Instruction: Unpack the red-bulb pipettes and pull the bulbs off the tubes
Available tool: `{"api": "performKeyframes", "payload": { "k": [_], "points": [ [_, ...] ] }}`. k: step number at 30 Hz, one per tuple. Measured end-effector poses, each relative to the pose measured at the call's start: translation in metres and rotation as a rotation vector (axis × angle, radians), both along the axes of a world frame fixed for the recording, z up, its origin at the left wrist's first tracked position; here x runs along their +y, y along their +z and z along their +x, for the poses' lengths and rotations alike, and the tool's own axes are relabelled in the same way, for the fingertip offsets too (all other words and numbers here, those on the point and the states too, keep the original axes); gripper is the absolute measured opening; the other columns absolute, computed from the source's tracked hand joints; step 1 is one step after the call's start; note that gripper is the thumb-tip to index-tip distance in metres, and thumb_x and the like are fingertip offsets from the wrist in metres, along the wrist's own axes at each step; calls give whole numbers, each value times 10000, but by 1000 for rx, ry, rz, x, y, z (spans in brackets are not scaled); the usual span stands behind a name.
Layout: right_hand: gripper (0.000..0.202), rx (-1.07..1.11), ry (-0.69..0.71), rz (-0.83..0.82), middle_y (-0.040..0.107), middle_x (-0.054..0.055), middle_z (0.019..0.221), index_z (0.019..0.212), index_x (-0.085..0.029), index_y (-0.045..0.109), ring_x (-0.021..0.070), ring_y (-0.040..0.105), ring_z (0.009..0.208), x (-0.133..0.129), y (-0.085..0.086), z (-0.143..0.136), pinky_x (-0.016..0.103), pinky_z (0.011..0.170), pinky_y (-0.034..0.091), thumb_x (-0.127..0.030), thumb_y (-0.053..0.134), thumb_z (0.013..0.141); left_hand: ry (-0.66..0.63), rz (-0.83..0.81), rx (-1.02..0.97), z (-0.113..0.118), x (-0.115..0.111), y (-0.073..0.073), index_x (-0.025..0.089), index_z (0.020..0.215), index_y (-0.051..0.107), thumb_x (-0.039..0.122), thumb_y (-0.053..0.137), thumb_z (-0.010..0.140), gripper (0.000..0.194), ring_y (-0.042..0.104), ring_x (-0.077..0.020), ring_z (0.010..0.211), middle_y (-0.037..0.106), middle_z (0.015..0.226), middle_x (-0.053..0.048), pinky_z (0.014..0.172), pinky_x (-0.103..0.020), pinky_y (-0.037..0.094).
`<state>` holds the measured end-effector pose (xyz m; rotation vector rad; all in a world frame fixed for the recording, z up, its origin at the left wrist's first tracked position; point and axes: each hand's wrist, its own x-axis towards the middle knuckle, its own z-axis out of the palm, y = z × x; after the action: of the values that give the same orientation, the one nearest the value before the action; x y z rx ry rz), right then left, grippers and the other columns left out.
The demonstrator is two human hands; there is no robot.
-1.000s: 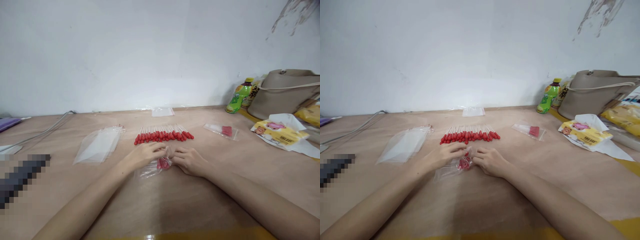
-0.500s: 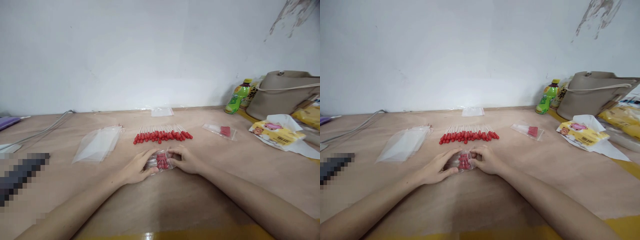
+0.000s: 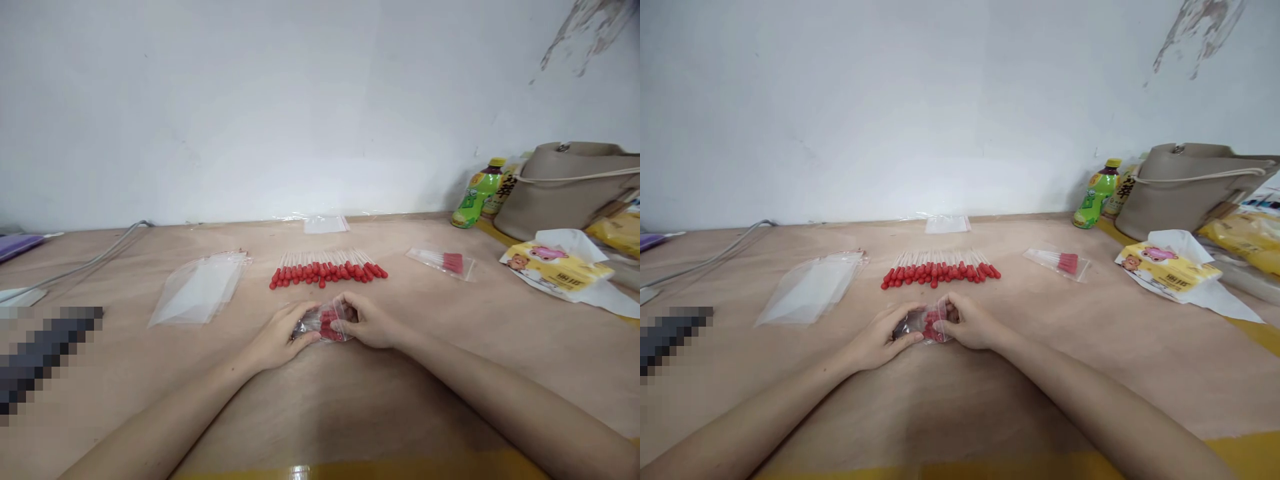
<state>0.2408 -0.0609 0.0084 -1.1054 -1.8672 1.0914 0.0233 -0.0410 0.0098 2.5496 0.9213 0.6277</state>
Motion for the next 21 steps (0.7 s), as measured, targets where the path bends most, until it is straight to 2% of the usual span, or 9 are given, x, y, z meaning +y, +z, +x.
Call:
{"api": "performKeyframes", "payload": {
  "k": [4, 8, 10, 13, 16, 18, 21],
  "points": [
    [186, 0, -14, -38, 563, -6, 715, 864, -159, 539, 103, 500, 616, 1, 8, 5, 244, 579, 423, -301, 581, 751, -3, -20, 1, 0, 0, 2, 230, 1228, 410, 381, 497, 842, 423, 512, -210, 1081, 537, 1204, -61, 903, -348, 422],
    [215, 38, 2, -64, 615, 29, 807, 876, -154, 550, 124, 560, 701, 4, 12, 16, 277, 658, 468, -312, 596, 738, -5, -31, 2, 1, -1, 4, 233, 1223, 414, 380, 491, 844, 413, 506, -212, 1082, 534, 1204, -62, 904, -355, 418],
    [246, 29, -25, -99, 625, 30, 791, 888, -154, 557, 127, 576, 694, 5, 16, 23, 283, 655, 481, -326, 614, 722, -6, -35, 6, 0, -1, 4, 234, 1227, 411, 379, 489, 846, 415, 505, -212, 1080, 531, 1205, -60, 908, -362, 415],
    [306, 55, -41, -211, 629, 17, 721, 899, -154, 561, 123, 590, 642, 9, 28, 42, 284, 624, 501, -360, 645, 689, -2, -41, 8, -1, -1, 4, 237, 1231, 409, 386, 486, 847, 419, 501, -213, 1083, 526, 1209, -62, 911, -367, 413],
    [332, 82, -49, -215, 661, 45, 811, 894, -155, 593, 145, 617, 729, 14, 47, 72, 296, 674, 513, -364, 683, 652, 4, -50, 5, -1, 0, 3, 238, 1224, 417, 388, 488, 846, 414, 500, -213, 1084, 526, 1209, -62, 900, -363, 421],
    [350, 53, -123, -179, 673, 53, 816, 922, -161, 612, 156, 625, 742, 17, 60, 95, 309, 689, 516, -360, 696, 647, 6, -54, 5, -1, 0, 2, 232, 1221, 420, 389, 490, 844, 414, 505, -212, 1076, 532, 1201, -64, 896, -363, 425],
    [345, 110, -307, -48, 680, 71, 862, 908, -173, 622, 179, 638, 770, 22, 74, 121, 339, 718, 520, -370, 707, 638, 7, -54, 8, -1, 0, 3, 228, 1213, 427, 393, 489, 843, 410, 511, -215, 1065, 537, 1192, -68, 892, -366, 427]
  ]
}}
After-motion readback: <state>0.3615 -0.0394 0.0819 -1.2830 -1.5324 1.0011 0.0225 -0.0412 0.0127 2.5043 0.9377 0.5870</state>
